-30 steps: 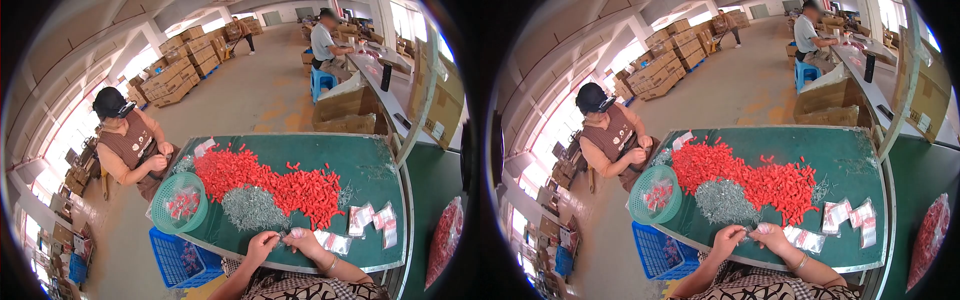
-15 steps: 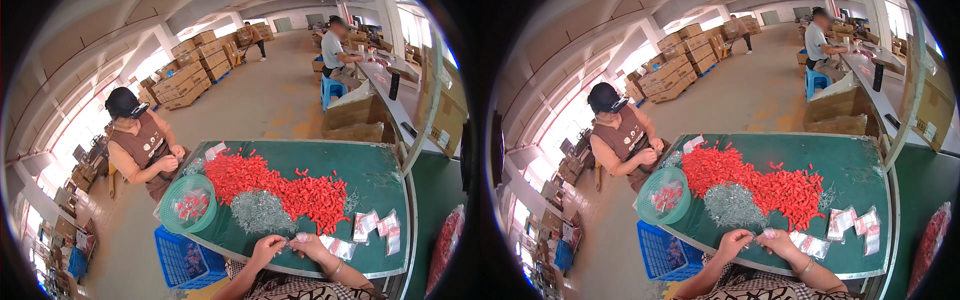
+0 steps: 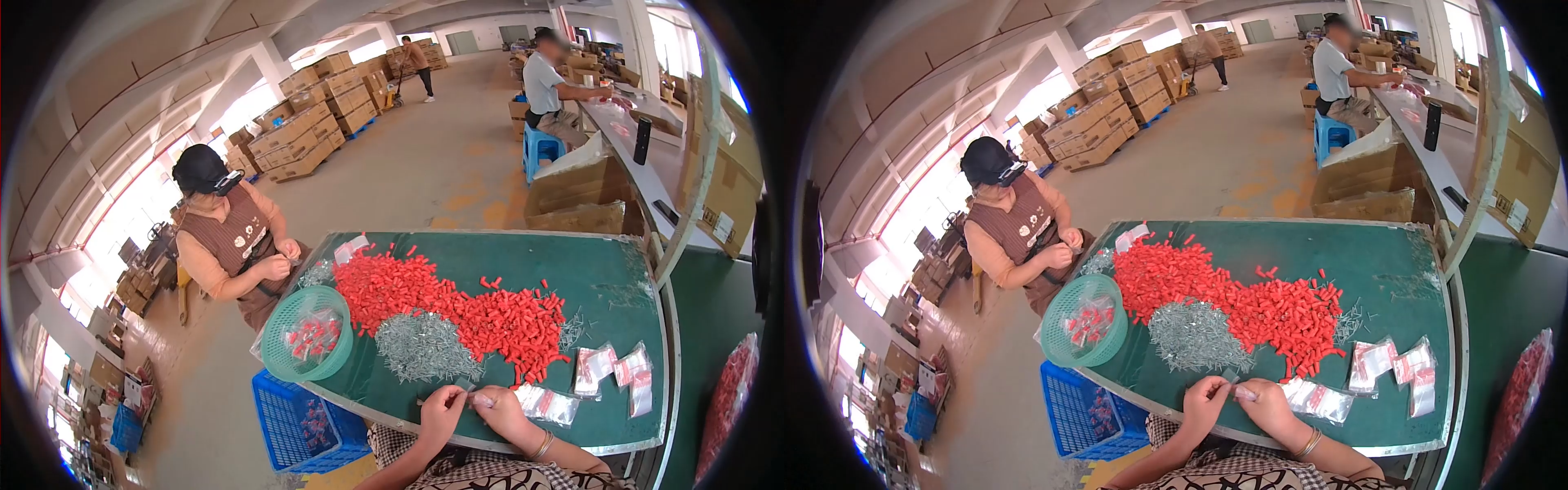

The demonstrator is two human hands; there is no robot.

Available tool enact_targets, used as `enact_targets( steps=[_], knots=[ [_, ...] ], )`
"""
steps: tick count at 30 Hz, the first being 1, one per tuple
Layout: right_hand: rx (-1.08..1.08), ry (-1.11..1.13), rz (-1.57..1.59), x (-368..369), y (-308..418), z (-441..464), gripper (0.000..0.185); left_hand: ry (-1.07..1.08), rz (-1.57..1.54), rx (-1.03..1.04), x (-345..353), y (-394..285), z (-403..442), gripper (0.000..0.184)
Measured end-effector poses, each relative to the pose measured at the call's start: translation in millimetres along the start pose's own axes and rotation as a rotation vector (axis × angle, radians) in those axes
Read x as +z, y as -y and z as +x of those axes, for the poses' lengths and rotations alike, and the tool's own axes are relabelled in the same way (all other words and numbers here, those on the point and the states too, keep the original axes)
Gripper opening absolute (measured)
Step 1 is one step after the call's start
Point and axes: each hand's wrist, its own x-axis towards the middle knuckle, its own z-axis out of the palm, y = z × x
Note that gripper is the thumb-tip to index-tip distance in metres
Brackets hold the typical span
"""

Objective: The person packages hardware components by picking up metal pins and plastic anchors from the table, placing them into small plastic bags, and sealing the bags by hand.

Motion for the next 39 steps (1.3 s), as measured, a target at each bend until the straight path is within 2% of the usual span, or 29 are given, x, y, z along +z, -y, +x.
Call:
enact_targets(
  steps=[5, 8, 11, 14, 17, 20, 23, 26, 28, 29, 34, 38, 39],
  knots=[
    [0.417, 0.031, 0.273, -1.2, 12.2, 0.7, 0.008, 0.034, -0.037, -0.025, -1.5, 3.1, 0.3, 0.01],
    [0.411, 0.018, 0.222, -2.4, -1.4, 0.0, 0.009, 0.049, -0.147, -0.07, 2.0, -3.2, -1.3, 0.011],
    [0.3, 0.014, 0.111, -2.3, -10.7, -2.1, 0.008, 0.065, -0.208, -0.117, 6.6, -0.5, -1.8, 0.011],
    [-0.135, -0.074, -0.087, -2.7, -9.3, 2.9, 0.008, 0.045, -0.099, -0.08, 8.8, 10.9, -1.3, 0.01],
    [-0.163, -0.113, -0.082, 4.1, -4.4, 1.8, 0.007, 0.022, 0.003, -0.025, 5.0, 4.3, 0.2, 0.01],
    [0.335, 0.031, 0.135, -0.8, 10.9, 0.2, 0.005, 0.022, -0.005, -0.011, 4.4, 9.6, 2.2, 0.01],
    [0.241, 0.011, -0.066, -4.1, 4.7, 1.6, 0.006, 0.024, -0.014, 0.001, 6.9, 13.0, 0.5, 0.01],
    [0.067, -0.09, -0.065, -5.3, -1.3, 4.2, 0.006, 0.047, -0.105, -0.053, 8.6, 7.3, 1.3, 0.01],
    [0.037, -0.074, -0.059, -7.2, 1.0, 4.5, 0.005, 0.086, -0.192, -0.128, 7.9, 2.6, 1.2, 0.01],
    [0.022, -0.066, -0.054, -7.4, 2.3, 4.7, 0.005, 0.087, -0.142, -0.117, 6.8, 2.4, 2.0, 0.01],
    [0.028, -0.044, -0.086, -3.3, -2.6, 7.9, 0.007, 0.029, 0.029, -0.074, 4.4, 13.6, 6.1, 0.008],
    [0.262, -0.026, 0.001, -0.6, -6.7, 5.0, 0.012, -0.017, 0.088, 0.065, 5.1, 1.3, 7.8, 0.005],
    [0.216, -0.051, -0.044, -1.3, -9.0, 5.7, 0.013, -0.018, 0.078, 0.05, 6.5, 2.0, 8.5, 0.005]
  ],
)
